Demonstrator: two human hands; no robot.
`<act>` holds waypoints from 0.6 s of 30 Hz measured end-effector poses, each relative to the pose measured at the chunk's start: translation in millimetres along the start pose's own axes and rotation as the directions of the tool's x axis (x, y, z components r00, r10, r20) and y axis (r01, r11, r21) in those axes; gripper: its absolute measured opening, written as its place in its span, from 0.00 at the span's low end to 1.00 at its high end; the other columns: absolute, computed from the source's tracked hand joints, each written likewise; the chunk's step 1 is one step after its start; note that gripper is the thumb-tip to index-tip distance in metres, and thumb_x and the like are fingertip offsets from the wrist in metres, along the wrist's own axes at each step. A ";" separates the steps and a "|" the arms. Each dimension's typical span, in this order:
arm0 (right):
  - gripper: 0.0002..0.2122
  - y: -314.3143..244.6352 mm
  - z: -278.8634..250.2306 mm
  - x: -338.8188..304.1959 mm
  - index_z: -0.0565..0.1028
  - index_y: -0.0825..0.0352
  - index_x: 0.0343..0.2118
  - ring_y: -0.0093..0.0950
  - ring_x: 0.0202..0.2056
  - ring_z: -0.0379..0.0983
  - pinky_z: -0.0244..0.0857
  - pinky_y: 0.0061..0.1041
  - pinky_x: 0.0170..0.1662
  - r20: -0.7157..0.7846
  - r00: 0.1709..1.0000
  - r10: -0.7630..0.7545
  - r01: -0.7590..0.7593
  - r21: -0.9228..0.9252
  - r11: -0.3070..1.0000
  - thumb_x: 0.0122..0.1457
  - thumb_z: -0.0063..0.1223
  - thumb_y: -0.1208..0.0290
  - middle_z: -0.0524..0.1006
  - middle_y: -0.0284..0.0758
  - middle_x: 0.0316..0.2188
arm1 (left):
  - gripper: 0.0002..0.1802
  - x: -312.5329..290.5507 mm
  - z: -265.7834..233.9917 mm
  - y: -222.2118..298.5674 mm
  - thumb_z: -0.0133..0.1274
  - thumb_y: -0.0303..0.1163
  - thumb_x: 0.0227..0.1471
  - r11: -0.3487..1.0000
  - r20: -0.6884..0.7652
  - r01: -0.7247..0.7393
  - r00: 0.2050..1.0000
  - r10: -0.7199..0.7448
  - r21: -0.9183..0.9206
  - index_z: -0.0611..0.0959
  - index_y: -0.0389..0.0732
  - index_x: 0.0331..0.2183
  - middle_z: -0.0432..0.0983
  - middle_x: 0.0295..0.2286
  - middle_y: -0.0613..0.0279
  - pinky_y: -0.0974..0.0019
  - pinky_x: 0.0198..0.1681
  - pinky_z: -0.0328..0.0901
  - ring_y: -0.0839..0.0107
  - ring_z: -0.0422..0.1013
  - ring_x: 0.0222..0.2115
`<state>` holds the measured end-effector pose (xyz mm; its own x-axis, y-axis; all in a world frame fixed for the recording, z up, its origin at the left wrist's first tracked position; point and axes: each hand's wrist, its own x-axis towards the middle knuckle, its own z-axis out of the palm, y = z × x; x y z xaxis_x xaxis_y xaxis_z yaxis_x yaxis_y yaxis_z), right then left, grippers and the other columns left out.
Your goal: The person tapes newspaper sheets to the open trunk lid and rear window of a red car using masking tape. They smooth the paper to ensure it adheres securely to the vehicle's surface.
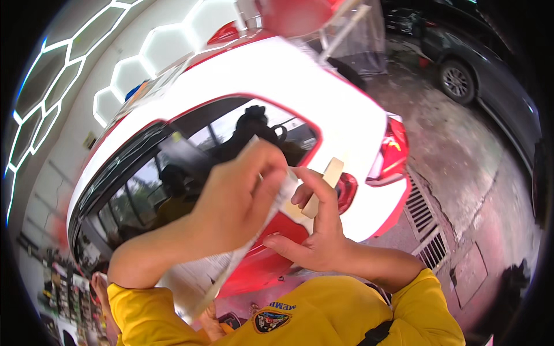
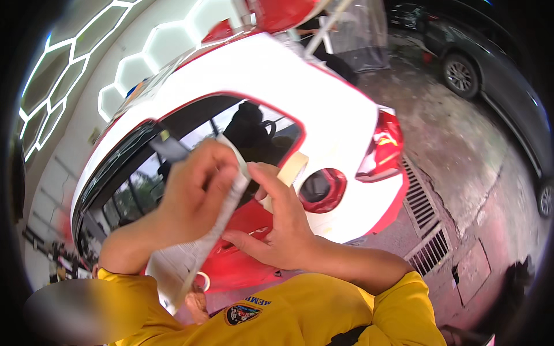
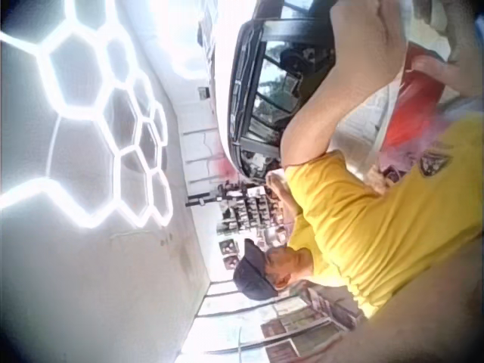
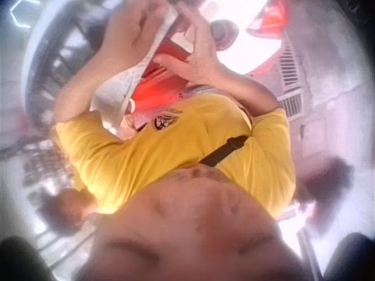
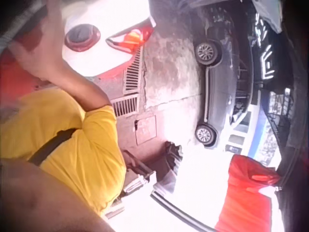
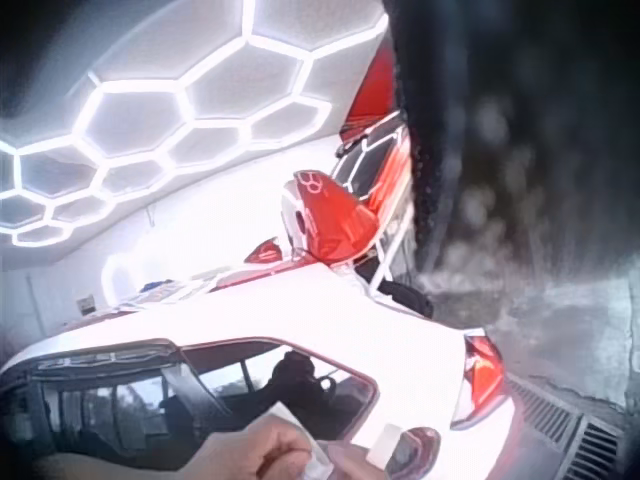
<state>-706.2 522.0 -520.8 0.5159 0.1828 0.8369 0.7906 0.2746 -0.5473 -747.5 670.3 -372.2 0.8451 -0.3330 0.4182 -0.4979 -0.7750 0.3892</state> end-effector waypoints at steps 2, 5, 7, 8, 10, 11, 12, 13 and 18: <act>0.50 -1.2 -73.1 -15.8 0.60 0.65 0.70 0.34 0.48 0.72 0.68 0.31 0.47 -0.031 0.999 0.036 -0.037 -0.034 0.999 0.45 0.80 0.66 0.68 0.45 0.62 | 0.05 15.2 67.9 15.5 0.53 0.25 0.64 0.965 0.207 0.017 0.978 0.040 -0.262 0.76 0.38 0.43 0.74 0.27 0.53 0.63 0.27 0.65 0.62 0.73 0.22; 0.34 -13.4 -171.7 -60.2 0.74 0.66 0.60 0.29 0.47 0.75 0.69 0.29 0.46 -0.046 0.982 0.186 -0.187 -0.036 0.982 0.49 0.78 0.67 0.79 0.39 0.50 | 0.07 42.2 165.6 39.1 0.54 0.23 0.65 0.867 0.201 -0.059 0.963 0.180 -0.495 0.78 0.36 0.45 0.77 0.28 0.59 0.69 0.27 0.66 0.75 0.72 0.24; 0.29 -26.2 -229.3 -85.0 0.76 0.67 0.57 0.27 0.44 0.76 0.69 0.27 0.44 -0.100 0.907 0.409 -0.419 -0.121 0.900 0.52 0.76 0.68 0.81 0.36 0.45 | 0.06 58.4 241.8 50.4 0.54 0.21 0.65 0.787 0.096 -0.153 0.961 0.260 -0.598 0.78 0.35 0.44 0.76 0.26 0.65 0.74 0.27 0.64 0.85 0.68 0.24; 0.27 -33.0 -254.4 -97.8 0.76 0.67 0.56 0.25 0.42 0.76 0.69 0.27 0.44 -0.129 0.850 0.510 -0.525 -0.149 0.838 0.54 0.75 0.69 0.81 0.35 0.42 | 0.08 65.4 278.1 57.6 0.55 0.20 0.64 0.761 0.048 -0.187 0.960 0.275 -0.622 0.78 0.35 0.45 0.76 0.25 0.65 0.74 0.27 0.64 0.84 0.69 0.24; 0.21 -22.5 -298.2 -138.7 0.78 0.68 0.51 0.22 0.40 0.75 0.69 0.24 0.43 -0.216 0.767 0.604 -0.630 -0.083 0.772 0.56 0.73 0.72 0.81 0.32 0.40 | 0.12 85.7 329.3 79.4 0.58 0.19 0.62 0.727 0.041 -0.151 0.970 0.239 -0.669 0.78 0.36 0.47 0.77 0.25 0.64 0.74 0.25 0.64 0.84 0.71 0.23; 0.18 -12.1 -316.6 -149.3 0.79 0.69 0.49 0.20 0.39 0.75 0.68 0.23 0.42 -0.252 0.732 0.633 -0.662 -0.045 0.748 0.58 0.72 0.73 0.81 0.31 0.38 | 0.17 101.3 352.4 87.1 0.59 0.20 0.62 0.737 0.043 -0.175 0.963 0.266 -0.652 0.75 0.37 0.51 0.77 0.24 0.64 0.74 0.24 0.64 0.83 0.70 0.22; 0.16 -12.4 -332.0 -144.3 0.79 0.69 0.47 0.19 0.39 0.74 0.68 0.22 0.42 -0.299 0.698 0.651 -0.666 0.064 0.744 0.59 0.71 0.74 0.81 0.31 0.38 | 0.19 115.1 370.5 94.1 0.59 0.20 0.61 0.736 0.106 -0.117 0.963 0.249 -0.667 0.72 0.37 0.52 0.76 0.24 0.63 0.74 0.24 0.64 0.83 0.71 0.21; 0.13 -18.0 -348.5 -138.7 0.80 0.70 0.46 0.17 0.39 0.74 0.68 0.21 0.42 -0.338 0.654 0.677 -0.666 0.167 0.727 0.59 0.70 0.75 0.81 0.30 0.37 | 0.22 131.3 388.9 101.1 0.60 0.21 0.61 0.726 0.167 -0.053 0.959 0.228 -0.686 0.70 0.38 0.53 0.76 0.23 0.63 0.73 0.24 0.64 0.83 0.71 0.21; 0.07 -1.0 -447.8 -137.9 0.82 0.71 0.40 0.16 0.38 0.74 0.68 0.20 0.43 -0.418 0.549 0.724 -0.735 0.171 0.656 0.61 0.68 0.77 0.81 0.28 0.36 | 0.26 224.5 451.8 136.6 0.62 0.26 0.61 0.662 0.358 0.096 0.893 0.273 -0.743 0.66 0.39 0.55 0.78 0.24 0.60 0.70 0.26 0.66 0.79 0.74 0.23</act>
<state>-630.4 73.8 -634.4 0.9934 -0.0951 0.0640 0.0826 0.2071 -0.9748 -537.9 247.0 -596.0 0.6881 -0.7015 0.1856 -0.3933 -0.1456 0.9078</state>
